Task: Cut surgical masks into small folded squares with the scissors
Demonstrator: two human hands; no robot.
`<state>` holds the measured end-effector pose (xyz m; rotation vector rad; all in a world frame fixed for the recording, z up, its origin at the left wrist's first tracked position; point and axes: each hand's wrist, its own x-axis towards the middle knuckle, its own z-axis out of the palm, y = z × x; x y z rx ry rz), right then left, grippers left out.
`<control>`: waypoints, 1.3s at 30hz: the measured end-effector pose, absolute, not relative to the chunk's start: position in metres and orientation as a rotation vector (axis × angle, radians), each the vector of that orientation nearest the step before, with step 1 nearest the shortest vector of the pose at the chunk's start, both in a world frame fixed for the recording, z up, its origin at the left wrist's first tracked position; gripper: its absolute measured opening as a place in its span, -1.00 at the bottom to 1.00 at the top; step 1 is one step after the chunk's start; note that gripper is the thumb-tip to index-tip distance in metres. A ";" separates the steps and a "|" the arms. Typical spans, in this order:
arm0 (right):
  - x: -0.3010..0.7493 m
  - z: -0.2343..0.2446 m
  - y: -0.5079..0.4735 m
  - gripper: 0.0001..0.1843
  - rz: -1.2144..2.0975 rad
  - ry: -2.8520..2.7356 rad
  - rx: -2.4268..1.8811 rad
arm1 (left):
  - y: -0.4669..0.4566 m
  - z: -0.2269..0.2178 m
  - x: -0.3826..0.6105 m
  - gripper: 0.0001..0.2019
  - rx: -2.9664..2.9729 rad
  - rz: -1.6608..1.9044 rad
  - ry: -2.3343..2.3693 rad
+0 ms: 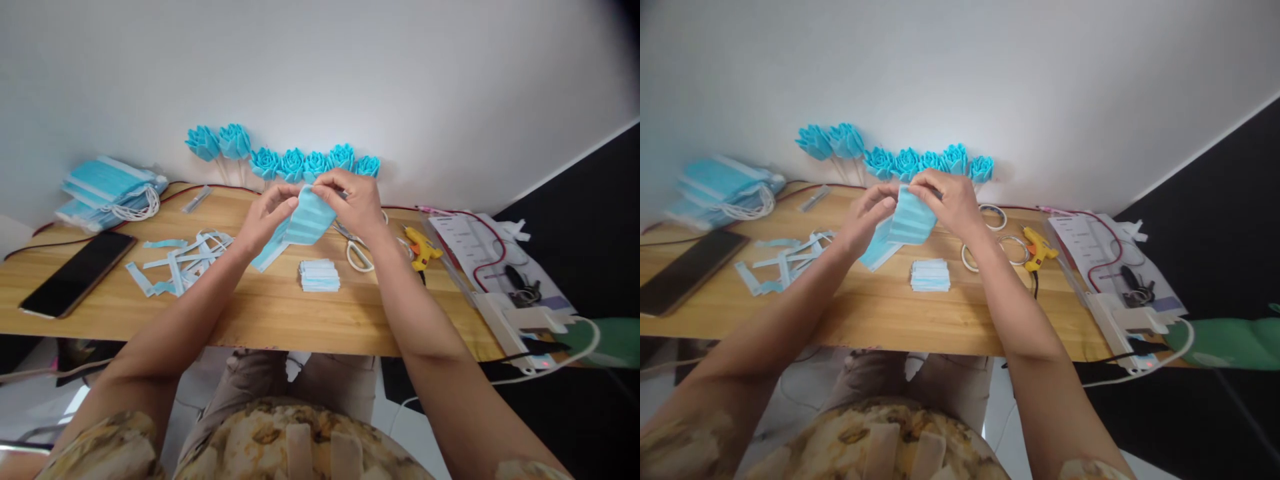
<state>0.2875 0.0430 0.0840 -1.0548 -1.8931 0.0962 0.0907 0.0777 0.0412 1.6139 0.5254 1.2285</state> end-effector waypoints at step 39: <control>0.238 0.038 0.049 -0.42 0.977 -1.709 -1.107 | 0.089 0.026 0.089 -0.58 1.556 1.866 0.952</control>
